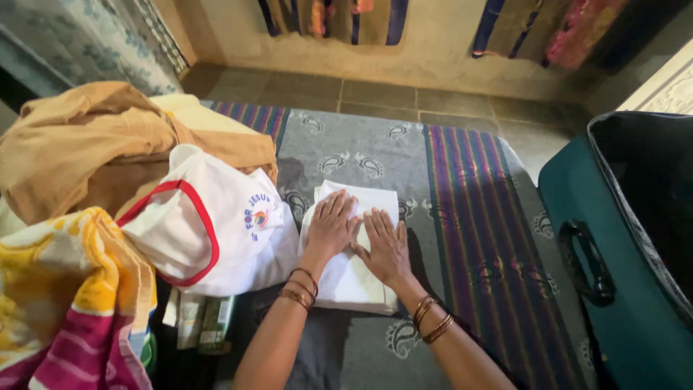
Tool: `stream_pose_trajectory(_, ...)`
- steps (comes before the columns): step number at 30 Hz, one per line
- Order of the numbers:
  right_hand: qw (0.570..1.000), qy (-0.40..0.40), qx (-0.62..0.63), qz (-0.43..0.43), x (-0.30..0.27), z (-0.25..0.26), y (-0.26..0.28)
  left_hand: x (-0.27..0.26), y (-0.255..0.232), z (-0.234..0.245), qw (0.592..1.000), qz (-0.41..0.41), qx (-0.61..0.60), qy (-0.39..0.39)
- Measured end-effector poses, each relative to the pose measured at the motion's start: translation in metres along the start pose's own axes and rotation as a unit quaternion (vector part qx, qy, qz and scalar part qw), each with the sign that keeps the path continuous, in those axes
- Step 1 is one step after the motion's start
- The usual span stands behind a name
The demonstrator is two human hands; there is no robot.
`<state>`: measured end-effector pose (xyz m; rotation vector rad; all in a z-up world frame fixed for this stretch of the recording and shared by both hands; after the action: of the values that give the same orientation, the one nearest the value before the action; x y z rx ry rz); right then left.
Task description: The person opens a suitcase on a bed and removes clothes and toiletries one by one, placing them on the bed. The person then folds a white shirt on the bed.
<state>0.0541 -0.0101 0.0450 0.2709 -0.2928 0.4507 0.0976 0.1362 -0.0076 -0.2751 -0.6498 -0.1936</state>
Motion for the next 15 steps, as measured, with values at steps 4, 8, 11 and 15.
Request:
stream_pose_trajectory(4,1.000,-0.010,-0.002,-0.014,-0.011,-0.002,0.000,0.007,0.018,-0.004,0.996,0.082,-0.003,0.036)
stream_pose_trajectory(8,0.994,0.090,-0.025,-0.055,0.001,-0.006,-0.010,0.019,0.032,-0.002,0.986,0.148,0.015,0.077)
stream_pose_trajectory(11,0.987,0.140,-0.034,-0.066,0.013,-0.018,-0.020,0.012,0.036,-0.008,0.983,0.156,0.045,0.086)
stream_pose_trajectory(15,0.992,0.114,0.003,-0.060,0.043,-0.031,-0.038,0.011,0.052,-0.029,0.988,0.149,-0.004,0.039)
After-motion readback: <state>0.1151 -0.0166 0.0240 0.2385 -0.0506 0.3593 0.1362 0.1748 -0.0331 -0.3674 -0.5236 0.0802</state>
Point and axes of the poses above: each hand's wrist, its own x-axis towards the middle knuckle, its own z-axis out of the back of the hand, y = z × x, the point moved 5 cm from there along x, towards the middle knuckle, and after that the axes turned 7 degrees about -y, right-handed, at the moved point
